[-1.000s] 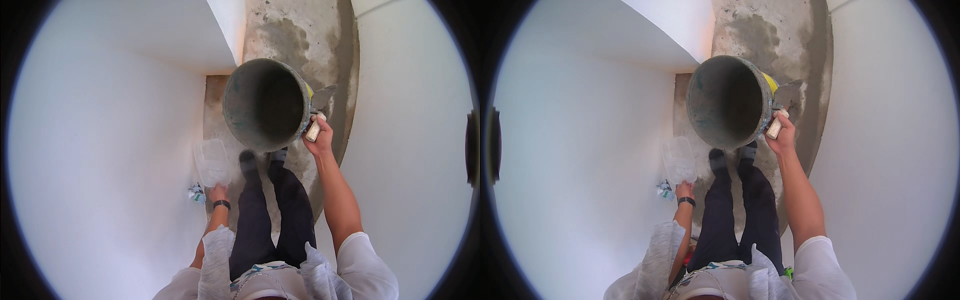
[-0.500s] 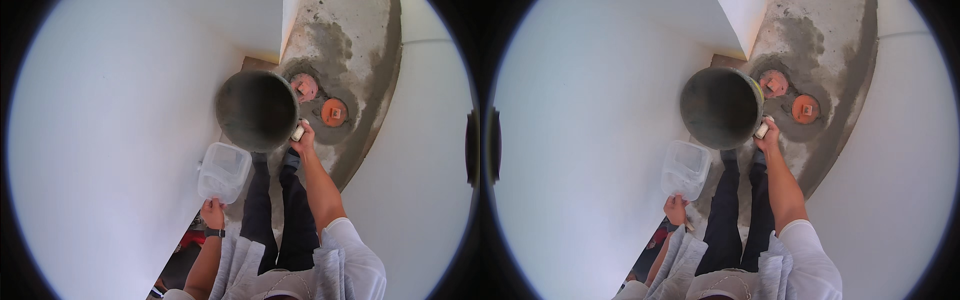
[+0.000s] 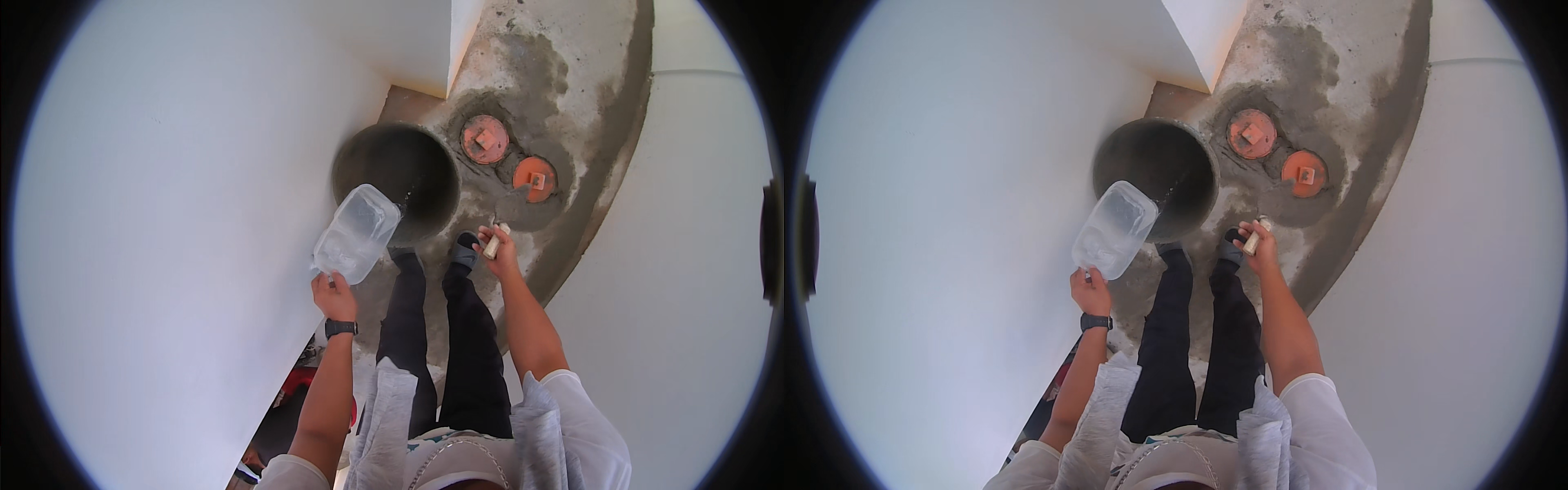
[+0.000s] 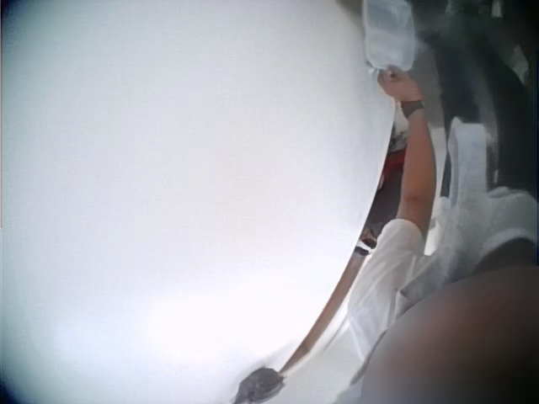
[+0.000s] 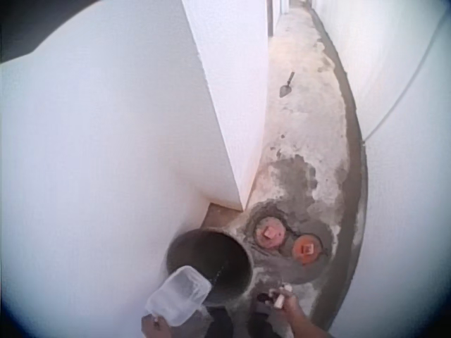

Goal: The person pours water from a plastic container onto the floor and then uses a trowel to spread wet cement around two orange circular fixtures. They continue smoothing the cement surface and later scoop additional cement from a bucket to apply more.

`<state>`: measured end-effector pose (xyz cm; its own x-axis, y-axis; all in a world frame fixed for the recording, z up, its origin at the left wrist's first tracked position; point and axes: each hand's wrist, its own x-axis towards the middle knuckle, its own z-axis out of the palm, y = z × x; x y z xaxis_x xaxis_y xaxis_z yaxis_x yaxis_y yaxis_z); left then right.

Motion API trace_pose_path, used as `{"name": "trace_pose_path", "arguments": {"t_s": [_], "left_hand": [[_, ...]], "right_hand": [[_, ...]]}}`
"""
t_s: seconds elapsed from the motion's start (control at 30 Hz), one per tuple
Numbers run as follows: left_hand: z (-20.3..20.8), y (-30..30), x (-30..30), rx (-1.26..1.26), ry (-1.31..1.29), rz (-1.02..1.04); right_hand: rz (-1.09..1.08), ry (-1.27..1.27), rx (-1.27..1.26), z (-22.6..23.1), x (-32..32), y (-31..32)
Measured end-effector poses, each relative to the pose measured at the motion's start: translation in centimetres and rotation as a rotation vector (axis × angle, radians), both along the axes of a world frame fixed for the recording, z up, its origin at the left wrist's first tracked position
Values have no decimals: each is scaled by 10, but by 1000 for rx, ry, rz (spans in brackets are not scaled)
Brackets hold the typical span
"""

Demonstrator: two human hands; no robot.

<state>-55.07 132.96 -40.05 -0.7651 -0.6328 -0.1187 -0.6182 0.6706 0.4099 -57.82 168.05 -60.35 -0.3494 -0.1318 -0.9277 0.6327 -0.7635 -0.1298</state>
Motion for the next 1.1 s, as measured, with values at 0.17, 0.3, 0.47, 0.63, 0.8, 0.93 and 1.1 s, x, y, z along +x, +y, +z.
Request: {"name": "trace_pose_path", "arguments": {"t_s": [0.17, 0.3, 0.47, 0.63, 0.8, 0.93, 1.1], "left_hand": [[10, -3, -22, -184, 28, -224], [24, -3, -47, -146, 118, -205], [28, -4, -67, -190, 86, -389], [18, 19, -72, -296, 46, -848], [33, 38, -46, -217, 133, -695], [69, 29, 33, 74, 274, -116], [73, 3, 143, 440, 322, 512]], "right_hand": [[88, 66, 115, 41, 27, 75], [76, 54, 158, 69, 39, 100], [57, 129, 174, 87, 45, 93], [131, 181, 251, 91, 49, 63], [432, 221, 535, 104, 48, 34], [778, 263, 769, 132, 30, 25], [1090, 571, 988, 175, -16, 13]]}}
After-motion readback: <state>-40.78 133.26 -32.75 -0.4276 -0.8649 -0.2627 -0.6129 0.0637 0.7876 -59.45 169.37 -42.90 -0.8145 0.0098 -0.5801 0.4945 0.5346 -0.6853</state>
